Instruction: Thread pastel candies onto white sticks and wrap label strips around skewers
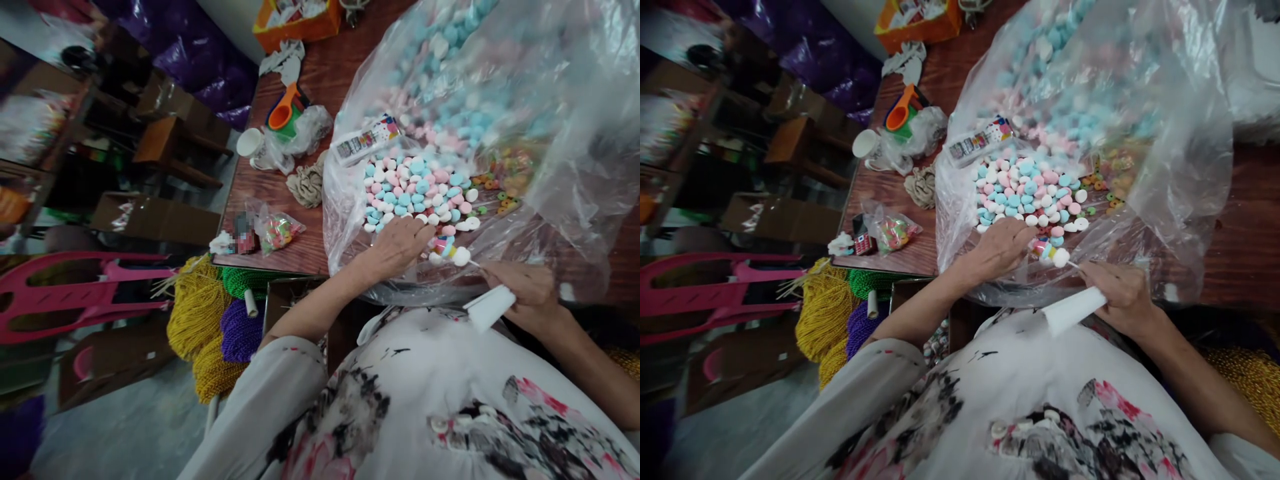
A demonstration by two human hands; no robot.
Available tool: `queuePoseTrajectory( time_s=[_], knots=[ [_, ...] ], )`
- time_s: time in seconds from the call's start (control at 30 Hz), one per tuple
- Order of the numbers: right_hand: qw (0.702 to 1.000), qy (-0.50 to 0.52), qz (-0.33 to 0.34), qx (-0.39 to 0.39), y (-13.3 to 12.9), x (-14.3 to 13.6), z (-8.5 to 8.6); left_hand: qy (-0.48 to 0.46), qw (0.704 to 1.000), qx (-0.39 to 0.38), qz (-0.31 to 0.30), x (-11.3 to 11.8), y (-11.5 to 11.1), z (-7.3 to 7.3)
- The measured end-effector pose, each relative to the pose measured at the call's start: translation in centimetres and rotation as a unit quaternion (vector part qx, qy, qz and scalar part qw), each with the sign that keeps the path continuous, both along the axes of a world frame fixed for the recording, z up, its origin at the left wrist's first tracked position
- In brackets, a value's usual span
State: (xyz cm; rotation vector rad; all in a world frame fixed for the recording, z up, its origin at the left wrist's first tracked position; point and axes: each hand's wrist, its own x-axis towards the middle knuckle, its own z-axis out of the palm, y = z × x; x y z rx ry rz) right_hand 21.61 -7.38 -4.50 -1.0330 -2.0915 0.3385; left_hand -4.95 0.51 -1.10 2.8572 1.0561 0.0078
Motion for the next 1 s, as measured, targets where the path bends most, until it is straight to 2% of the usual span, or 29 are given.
queuePoseTrajectory(
  time_s=[0.13, 0.27, 0.33, 0.4, 0.47, 0.53, 0.7, 0.83, 1.0],
  knots=[
    [0.999, 0.002, 0.002, 0.032, 0.0, -1.0, 0.2, 0.036, 0.999, -0.005, -0.003, 0.5, -0.5, -0.6],
    [1.000, 0.004, 0.030, -0.009, 0.2, -1.4, 0.4, -0.038, 0.998, -0.049, 0.019, 0.4, -1.0, -1.3],
    [0.997, 0.029, 0.048, -0.053, 0.2, -1.2, 0.4, -0.103, 0.991, -0.076, 0.035, 0.0, -1.1, -1.5],
    [0.989, 0.076, 0.020, -0.127, 0.0, -1.2, 0.3, -0.154, 0.980, -0.117, 0.042, -0.4, -1.2, -1.5],
    [0.968, 0.128, -0.042, -0.210, -0.2, -1.3, 0.2, -0.162, 0.974, -0.154, 0.045, -0.6, -1.4, -1.3],
    [0.954, 0.146, -0.070, -0.254, -0.3, -1.5, 0.3, -0.130, 0.975, -0.173, 0.048, -0.6, -1.5, -1.0],
    [0.969, 0.072, 0.030, -0.233, 0.7, -1.5, 1.2, -0.064, 0.977, -0.197, 0.052, -0.5, -1.6, 0.4],
    [0.957, 0.025, 0.050, -0.285, 2.1, -0.6, 1.7, -0.042, 0.981, -0.184, 0.037, -0.8, -1.4, 0.8],
    [0.939, 0.004, 0.082, -0.334, 3.2, 0.3, 1.7, -0.038, 0.987, -0.154, -0.003, -1.4, -0.9, 0.7]
  ],
)
